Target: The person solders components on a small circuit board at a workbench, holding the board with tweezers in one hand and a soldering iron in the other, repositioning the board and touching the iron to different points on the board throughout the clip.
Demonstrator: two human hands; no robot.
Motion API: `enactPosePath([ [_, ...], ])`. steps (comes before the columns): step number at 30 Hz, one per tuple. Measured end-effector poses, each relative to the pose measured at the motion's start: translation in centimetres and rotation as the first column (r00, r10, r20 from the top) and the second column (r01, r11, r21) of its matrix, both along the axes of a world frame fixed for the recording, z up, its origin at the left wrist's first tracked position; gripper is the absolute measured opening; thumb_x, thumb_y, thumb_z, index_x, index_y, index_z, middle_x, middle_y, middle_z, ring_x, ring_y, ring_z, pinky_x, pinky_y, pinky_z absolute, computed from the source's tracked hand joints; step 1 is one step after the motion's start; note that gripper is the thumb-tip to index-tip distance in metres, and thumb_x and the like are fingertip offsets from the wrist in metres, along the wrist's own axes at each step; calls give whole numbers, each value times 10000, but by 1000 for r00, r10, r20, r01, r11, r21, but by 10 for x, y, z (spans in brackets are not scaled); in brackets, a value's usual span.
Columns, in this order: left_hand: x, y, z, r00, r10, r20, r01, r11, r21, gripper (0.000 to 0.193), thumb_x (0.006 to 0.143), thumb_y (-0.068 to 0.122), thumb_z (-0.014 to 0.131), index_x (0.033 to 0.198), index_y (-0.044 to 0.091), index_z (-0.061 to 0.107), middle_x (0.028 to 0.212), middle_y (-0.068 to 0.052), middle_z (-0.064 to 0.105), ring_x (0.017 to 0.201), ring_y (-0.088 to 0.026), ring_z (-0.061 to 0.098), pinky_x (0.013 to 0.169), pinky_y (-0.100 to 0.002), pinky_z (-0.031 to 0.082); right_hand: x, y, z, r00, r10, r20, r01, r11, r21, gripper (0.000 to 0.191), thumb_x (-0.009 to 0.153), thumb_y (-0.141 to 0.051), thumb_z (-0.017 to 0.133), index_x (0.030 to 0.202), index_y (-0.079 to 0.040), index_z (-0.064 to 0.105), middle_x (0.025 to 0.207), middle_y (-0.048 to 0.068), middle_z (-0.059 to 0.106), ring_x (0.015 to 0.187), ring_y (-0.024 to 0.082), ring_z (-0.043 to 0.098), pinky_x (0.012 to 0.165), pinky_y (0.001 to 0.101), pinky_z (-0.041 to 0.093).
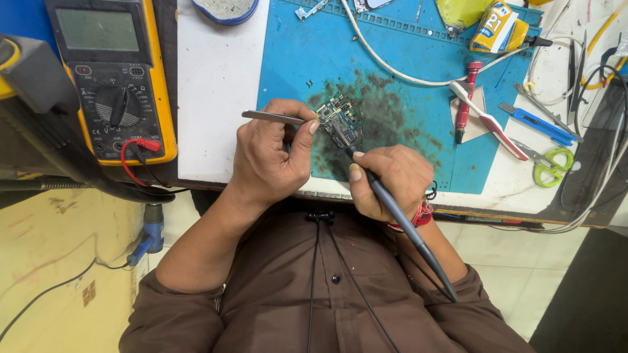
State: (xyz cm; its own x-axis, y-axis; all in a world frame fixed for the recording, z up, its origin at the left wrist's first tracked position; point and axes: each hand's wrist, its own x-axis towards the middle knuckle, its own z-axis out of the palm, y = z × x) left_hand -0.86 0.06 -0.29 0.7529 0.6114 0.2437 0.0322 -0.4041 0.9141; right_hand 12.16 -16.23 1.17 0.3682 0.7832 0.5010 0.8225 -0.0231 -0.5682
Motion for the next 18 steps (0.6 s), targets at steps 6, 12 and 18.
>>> enactPosePath([
  [6,0,-1,0,1000,9,-1,-9,1000,-8,92,1037,35,685,1061,19,598,922,-62,699,661,-136,683,586,-280,528,1,-1,1,1000,21,0,-21,1000,1,120,883,-62,719,982,-26,660,818,115,693,676,262,660,627,365,506],
  [12,-1,-1,0,1000,2,1,-2,1000,-2,85,1040,35,683,1055,18,601,939,-66,697,670,-133,685,592,-279,529,1,-1,1,1000,31,2,-31,1000,0,113,872,-51,726,964,-29,665,782,100,679,642,255,642,605,367,491],
  [18,0,0,-1,1000,-2,5,2,1000,-4,84,1041,34,679,1052,16,597,941,-65,694,656,-131,676,577,-275,521,2,-2,0,999,52,5,-52,999,-1,116,873,-51,731,963,-29,662,785,104,685,636,250,639,599,365,483],
])
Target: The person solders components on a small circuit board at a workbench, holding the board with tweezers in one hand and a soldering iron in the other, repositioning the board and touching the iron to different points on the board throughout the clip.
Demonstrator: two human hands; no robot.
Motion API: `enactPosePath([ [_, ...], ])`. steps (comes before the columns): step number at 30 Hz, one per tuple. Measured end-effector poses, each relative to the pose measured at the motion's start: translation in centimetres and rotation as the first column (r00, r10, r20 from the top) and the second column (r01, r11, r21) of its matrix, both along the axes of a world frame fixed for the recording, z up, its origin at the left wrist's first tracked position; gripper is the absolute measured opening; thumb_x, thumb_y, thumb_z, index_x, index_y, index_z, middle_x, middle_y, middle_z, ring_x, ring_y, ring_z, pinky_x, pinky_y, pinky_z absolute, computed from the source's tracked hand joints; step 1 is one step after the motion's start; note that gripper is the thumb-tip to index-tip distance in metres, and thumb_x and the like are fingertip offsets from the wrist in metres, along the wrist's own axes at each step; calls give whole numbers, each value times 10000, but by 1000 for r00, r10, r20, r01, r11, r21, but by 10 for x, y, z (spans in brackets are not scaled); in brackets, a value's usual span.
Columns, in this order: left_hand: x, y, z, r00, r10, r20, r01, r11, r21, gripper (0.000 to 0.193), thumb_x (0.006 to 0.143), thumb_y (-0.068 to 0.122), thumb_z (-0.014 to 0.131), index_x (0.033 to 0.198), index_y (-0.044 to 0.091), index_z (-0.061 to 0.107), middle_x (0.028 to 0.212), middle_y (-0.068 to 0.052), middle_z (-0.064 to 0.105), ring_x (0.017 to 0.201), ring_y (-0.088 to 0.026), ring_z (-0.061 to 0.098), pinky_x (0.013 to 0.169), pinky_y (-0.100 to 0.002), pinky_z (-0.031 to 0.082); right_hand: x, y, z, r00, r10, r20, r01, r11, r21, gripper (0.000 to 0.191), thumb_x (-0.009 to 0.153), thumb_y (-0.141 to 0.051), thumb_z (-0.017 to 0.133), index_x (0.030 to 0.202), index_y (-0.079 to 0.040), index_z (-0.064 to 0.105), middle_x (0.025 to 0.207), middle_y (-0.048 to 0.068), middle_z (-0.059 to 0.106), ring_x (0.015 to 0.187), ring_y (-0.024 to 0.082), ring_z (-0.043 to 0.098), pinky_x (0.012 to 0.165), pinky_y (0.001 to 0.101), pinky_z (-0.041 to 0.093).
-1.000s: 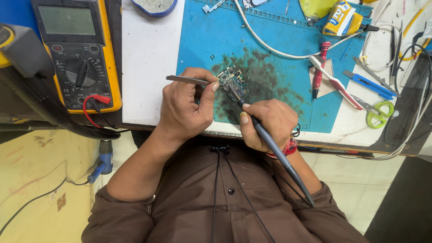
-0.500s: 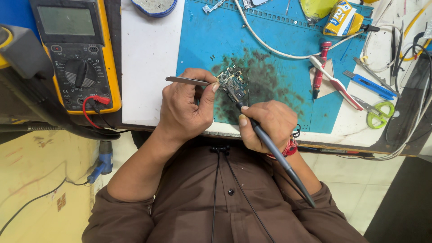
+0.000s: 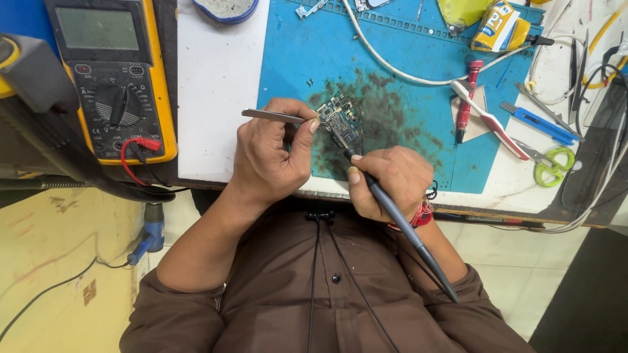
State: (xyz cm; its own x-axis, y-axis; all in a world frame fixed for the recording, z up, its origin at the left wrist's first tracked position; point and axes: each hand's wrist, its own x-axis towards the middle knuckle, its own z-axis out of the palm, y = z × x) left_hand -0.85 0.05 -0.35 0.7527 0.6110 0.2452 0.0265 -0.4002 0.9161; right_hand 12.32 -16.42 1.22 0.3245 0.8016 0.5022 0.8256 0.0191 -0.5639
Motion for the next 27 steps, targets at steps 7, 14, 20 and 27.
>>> enactPosePath([
  [7,0,0,0,1000,6,-1,-6,1000,20,94,1040,33,681,1059,18,591,921,-63,692,645,-131,667,571,-279,513,0,0,1,1000,-10,-4,10,1000,-1,116,865,-54,724,961,-32,664,787,103,685,639,251,640,604,364,490],
  [14,0,0,0,1000,7,-5,-7,1000,18,97,1037,30,683,1059,17,590,908,-64,693,642,-134,668,571,-280,516,-1,1,0,1000,-26,-1,26,1000,3,118,869,-52,725,968,-33,664,792,103,690,649,253,649,612,363,496],
  [20,1,0,0,1000,11,8,-11,999,35,102,1031,24,686,1057,17,587,935,-79,696,657,-141,674,580,-280,524,0,1,1,1000,-14,-5,14,1000,0,122,873,-52,730,972,-32,663,794,105,688,660,255,656,615,362,501],
  [27,0,0,-1,1000,5,-19,-5,1000,7,95,1035,31,683,1052,18,590,897,-56,691,634,-125,668,557,-273,512,-1,2,2,1000,5,-11,-5,1000,4,135,856,-42,737,968,-28,664,789,105,689,647,251,650,600,359,493],
])
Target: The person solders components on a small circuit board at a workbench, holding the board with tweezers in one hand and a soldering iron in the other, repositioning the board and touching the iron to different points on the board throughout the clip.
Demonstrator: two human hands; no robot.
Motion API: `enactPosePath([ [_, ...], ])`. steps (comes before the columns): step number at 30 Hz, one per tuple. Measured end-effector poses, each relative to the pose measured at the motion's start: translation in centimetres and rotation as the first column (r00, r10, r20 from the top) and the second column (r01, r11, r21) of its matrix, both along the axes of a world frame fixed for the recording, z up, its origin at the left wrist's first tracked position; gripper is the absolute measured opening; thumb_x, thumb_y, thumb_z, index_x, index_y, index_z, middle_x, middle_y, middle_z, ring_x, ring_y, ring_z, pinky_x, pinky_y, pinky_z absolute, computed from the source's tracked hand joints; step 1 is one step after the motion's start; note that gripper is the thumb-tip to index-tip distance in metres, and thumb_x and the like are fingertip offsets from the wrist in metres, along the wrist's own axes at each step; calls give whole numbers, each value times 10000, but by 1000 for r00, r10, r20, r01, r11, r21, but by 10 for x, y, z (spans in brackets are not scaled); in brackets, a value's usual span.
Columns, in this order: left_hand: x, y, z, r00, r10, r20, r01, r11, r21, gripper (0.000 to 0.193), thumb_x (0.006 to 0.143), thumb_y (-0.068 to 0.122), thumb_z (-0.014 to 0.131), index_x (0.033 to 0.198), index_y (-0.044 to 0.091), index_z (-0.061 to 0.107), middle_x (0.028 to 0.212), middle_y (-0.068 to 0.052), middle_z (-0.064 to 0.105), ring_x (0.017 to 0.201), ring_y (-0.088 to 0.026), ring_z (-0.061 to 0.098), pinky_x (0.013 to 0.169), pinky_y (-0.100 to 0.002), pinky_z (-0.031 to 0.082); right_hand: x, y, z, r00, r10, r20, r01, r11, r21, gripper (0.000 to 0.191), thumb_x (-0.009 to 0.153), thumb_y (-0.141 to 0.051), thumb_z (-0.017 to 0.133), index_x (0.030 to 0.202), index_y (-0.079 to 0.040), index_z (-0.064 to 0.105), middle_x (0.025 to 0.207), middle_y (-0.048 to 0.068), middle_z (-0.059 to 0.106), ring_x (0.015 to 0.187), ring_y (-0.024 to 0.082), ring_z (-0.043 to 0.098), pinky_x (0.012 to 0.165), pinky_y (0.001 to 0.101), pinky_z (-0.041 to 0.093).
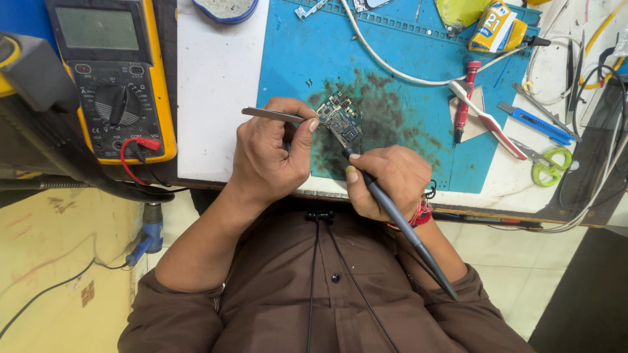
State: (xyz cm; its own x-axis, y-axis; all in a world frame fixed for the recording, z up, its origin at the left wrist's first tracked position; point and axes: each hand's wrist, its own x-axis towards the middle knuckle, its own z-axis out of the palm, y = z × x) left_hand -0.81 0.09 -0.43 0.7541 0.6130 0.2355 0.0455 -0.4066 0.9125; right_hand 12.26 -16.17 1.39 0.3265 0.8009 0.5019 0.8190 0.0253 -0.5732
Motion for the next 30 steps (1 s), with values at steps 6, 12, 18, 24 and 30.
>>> enactPosePath([
  [6,0,0,0,1000,1,10,-1,1000,6,97,1037,33,681,1053,16,586,921,-63,696,644,-128,672,566,-274,516,1,0,0,1000,4,6,-4,1000,-2,139,855,-44,737,970,-26,660,785,105,681,644,254,644,598,362,488],
  [12,0,0,0,1000,-2,15,1,1000,14,96,1036,31,683,1057,20,590,939,-68,697,661,-137,682,580,-276,528,0,0,0,1000,2,-3,-2,1000,-3,131,865,-48,732,974,-31,661,791,103,684,648,251,644,603,365,490],
  [18,-1,-1,1,1000,2,13,-2,1000,6,98,1035,30,686,1061,23,592,920,-66,697,658,-138,681,584,-277,527,0,-1,-1,1000,-18,9,18,1000,-7,132,859,-52,734,968,-32,661,789,105,682,653,257,646,607,367,492],
  [24,0,0,2,1000,4,8,-4,1000,-7,99,1034,27,682,1062,20,587,903,-65,700,643,-137,672,577,-282,517,0,-5,-5,998,-65,12,65,998,-11,136,878,-46,724,1002,-38,668,826,111,695,689,270,663,638,372,510],
  [30,0,0,2,1000,4,-1,-4,1000,-24,88,1033,32,680,1062,19,598,843,-55,687,638,-139,672,574,-281,523,-1,-2,-4,986,-144,79,149,987,-66,264,1025,-5,748,1276,-32,667,944,89,732,731,259,648,620,349,495],
])
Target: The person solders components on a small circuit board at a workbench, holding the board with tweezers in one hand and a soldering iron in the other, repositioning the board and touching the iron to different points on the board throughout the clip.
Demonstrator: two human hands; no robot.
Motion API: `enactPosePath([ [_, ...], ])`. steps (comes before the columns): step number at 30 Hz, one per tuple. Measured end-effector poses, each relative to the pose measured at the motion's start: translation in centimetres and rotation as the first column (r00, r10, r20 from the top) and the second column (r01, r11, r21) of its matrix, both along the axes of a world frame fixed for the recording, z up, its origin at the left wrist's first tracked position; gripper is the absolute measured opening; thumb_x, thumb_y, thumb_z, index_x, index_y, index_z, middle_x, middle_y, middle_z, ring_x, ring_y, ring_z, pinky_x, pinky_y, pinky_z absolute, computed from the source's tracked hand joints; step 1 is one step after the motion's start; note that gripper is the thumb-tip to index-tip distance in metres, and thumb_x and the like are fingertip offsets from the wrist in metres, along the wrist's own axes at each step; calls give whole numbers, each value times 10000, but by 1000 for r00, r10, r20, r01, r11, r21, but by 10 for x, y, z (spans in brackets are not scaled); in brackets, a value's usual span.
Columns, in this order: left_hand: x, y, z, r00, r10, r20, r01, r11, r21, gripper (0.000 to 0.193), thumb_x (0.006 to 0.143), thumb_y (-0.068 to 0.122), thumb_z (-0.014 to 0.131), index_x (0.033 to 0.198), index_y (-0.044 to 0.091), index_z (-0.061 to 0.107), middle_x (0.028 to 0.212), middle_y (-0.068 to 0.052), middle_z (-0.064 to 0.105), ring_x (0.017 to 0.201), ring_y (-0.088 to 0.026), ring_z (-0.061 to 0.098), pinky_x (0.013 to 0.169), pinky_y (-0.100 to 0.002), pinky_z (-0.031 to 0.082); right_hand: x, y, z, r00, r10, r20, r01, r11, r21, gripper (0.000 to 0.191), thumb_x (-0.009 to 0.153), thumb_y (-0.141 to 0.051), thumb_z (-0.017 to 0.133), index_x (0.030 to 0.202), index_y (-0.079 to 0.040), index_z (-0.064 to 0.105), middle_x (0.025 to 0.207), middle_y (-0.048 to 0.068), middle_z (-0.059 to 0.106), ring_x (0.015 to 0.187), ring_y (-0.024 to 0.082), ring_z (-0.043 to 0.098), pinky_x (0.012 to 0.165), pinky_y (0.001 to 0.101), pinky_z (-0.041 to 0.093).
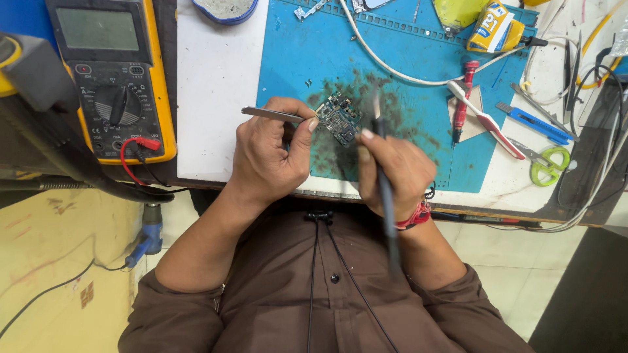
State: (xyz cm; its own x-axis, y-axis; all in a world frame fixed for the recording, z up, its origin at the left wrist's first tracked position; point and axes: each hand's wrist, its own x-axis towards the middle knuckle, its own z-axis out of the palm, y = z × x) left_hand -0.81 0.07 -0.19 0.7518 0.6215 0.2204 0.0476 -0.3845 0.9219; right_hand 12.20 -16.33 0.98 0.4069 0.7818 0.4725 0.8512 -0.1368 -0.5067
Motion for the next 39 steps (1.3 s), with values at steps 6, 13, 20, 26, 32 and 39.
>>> enactPosePath([
  [6,0,0,0,999,0,35,-1,1000,18,91,1039,31,681,1069,24,596,889,-64,697,668,-131,681,598,-276,534,-3,17,15,997,-41,72,55,979,-195,442,832,-138,826,1234,-50,665,1045,138,663,953,336,617,879,481,453],
  [13,-1,-1,-1,998,13,69,-13,1000,-10,109,1042,32,690,1110,18,605,918,-63,695,677,-127,681,608,-271,539,0,21,18,992,32,119,-15,991,-136,442,844,6,725,1272,-49,629,1158,124,674,1061,323,611,1044,495,441],
  [20,1,0,-1,999,3,39,-6,998,67,107,1033,37,707,1076,15,612,934,-78,701,679,-140,680,603,-272,531,-1,19,8,988,-95,123,108,989,-101,439,945,-52,778,1342,-55,590,1113,124,646,1063,339,602,1042,484,439],
  [26,0,0,1,999,13,37,-13,1000,-3,105,1021,31,711,1070,15,620,868,-57,691,636,-129,662,573,-271,513,-5,6,-5,991,-122,-47,124,992,32,511,1024,-137,733,1424,-13,441,1137,129,670,986,269,622,901,376,474],
  [32,0,3,3,994,-112,16,110,990,89,104,970,20,730,1016,31,638,958,-82,712,650,-170,656,578,-292,504,-3,-5,-12,993,-56,-100,67,991,114,331,1017,-62,733,1301,-19,569,954,110,684,823,261,658,711,344,517],
  [39,3,0,0,998,-49,27,46,995,84,111,1016,34,732,1067,26,633,1003,-70,713,734,-176,712,638,-290,557,-2,-6,-11,995,-100,-23,102,990,101,272,1024,-14,772,1248,-19,618,1011,161,681,810,291,660,714,338,518],
])
